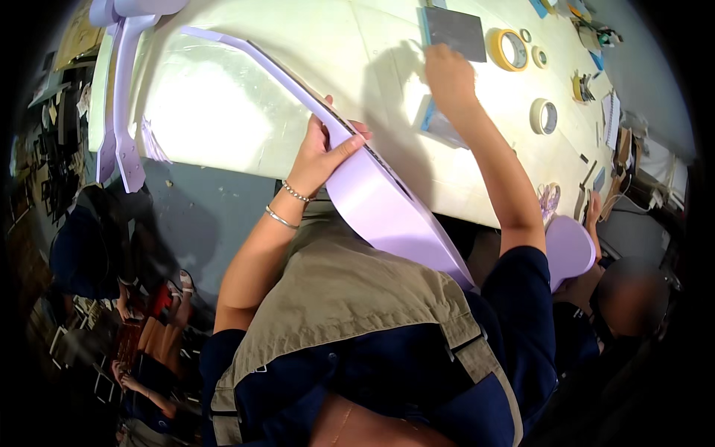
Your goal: The person sands the edges of light purple plastic guitar-shaped parts using a sanding block. They repeatedly pick up parts from a nearby rack, sand the edges on a workbench, and place the finished parts back on the rack.
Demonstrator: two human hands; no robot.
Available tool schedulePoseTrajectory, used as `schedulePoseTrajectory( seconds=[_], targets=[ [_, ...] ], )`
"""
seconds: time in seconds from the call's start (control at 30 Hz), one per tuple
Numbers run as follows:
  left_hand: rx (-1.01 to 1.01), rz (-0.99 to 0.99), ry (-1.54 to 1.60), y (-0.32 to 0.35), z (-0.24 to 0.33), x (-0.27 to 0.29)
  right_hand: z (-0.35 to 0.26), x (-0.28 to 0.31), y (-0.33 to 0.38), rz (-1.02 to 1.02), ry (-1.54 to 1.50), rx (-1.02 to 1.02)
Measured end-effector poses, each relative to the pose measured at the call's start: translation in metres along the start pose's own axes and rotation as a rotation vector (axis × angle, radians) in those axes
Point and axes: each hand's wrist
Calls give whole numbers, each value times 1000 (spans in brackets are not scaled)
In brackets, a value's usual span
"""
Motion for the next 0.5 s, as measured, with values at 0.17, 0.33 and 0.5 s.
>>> schedulePoseTrajectory(
  seconds=[0.17, 0.33, 0.5],
  targets=[
    [-10, -57, 102, 3, 2, -7, 7, 68, 14, -235, -1054, -616],
    [-67, -116, 122, 1, -1, -2, -2, 47, 26, -274, -2190, -932],
    [-53, -80, 121, 0, 0, -3, -21, 36, 28, -55, -2062, -716]
  ],
)
Point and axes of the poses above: each hand's wrist, its own y-axis away from the middle knuckle, its own x-axis out of the back of the hand, z = x × y, and after that the axes turned 12 degrees about z, right-handed
